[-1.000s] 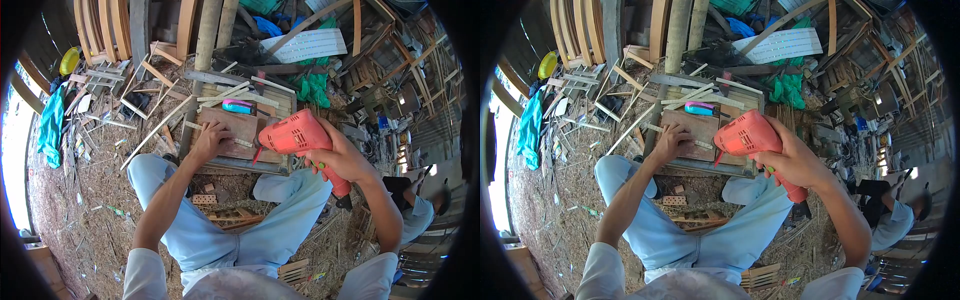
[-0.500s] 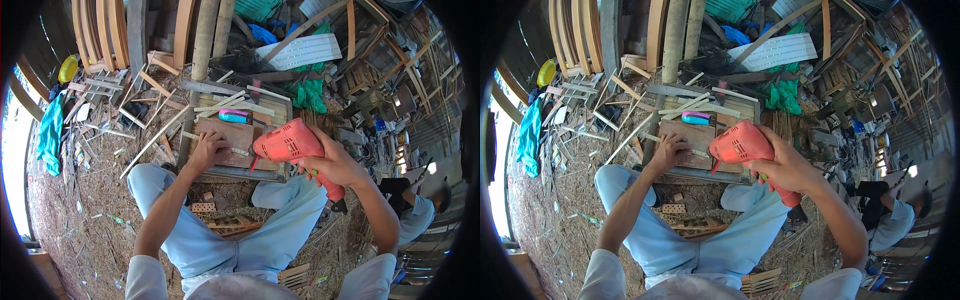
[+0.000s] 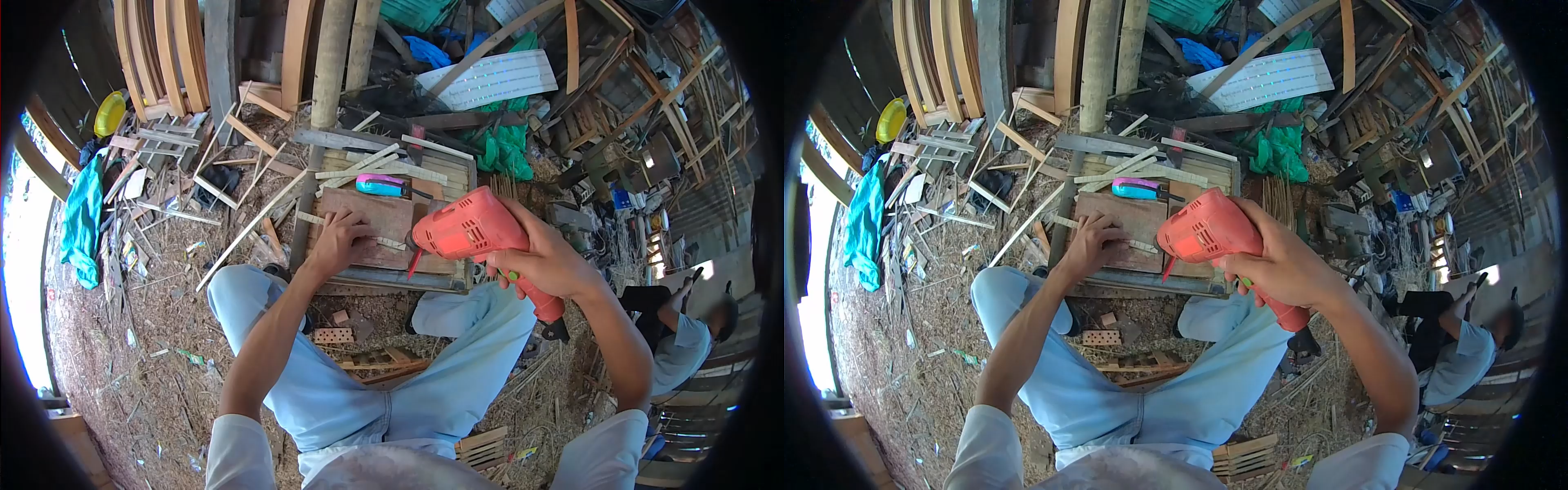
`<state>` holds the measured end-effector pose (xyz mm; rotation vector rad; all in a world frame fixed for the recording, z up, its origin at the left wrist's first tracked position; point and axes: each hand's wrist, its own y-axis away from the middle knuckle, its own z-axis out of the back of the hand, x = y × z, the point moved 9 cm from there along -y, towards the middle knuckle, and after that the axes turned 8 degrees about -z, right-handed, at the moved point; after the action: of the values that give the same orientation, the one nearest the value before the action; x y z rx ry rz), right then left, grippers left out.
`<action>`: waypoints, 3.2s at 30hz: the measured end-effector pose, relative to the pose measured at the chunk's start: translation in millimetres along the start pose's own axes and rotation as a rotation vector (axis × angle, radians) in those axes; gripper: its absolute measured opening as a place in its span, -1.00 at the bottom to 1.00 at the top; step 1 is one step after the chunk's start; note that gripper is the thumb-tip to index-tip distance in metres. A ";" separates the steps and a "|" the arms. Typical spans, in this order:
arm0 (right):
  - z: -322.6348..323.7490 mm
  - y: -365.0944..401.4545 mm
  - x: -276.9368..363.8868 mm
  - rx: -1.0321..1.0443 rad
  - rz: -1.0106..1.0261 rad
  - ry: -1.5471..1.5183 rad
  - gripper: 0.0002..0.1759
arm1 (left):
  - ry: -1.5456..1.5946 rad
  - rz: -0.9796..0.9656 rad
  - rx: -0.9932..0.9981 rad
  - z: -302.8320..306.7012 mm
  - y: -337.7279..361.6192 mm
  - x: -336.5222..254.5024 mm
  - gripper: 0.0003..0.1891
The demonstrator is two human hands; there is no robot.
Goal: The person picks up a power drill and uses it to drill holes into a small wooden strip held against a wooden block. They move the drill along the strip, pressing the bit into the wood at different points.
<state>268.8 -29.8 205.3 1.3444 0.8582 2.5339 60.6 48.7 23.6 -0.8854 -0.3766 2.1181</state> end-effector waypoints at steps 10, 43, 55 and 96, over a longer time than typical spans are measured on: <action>0.9 -3.2 -1.8 0.003 0.026 -0.024 -0.21 | 0.014 0.000 0.001 -0.4 0.0 1.4 -0.81; 5.1 -11.8 -1.2 0.009 -0.024 0.118 -0.20 | 0.023 0.013 0.014 -1.8 0.7 2.5 -0.78; 7.7 -30.3 36.7 0.000 0.004 0.378 -0.19 | 0.016 0.017 0.018 -2.3 1.8 3.0 -0.82; 15.4 -25.1 23.7 0.025 0.035 0.465 -0.10 | -0.005 0.020 0.034 0.3 -0.7 1.0 -0.76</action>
<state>263.8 6.3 215.2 0.7834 0.9438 2.9230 60.4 49.9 23.7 -0.8684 -0.3343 2.1392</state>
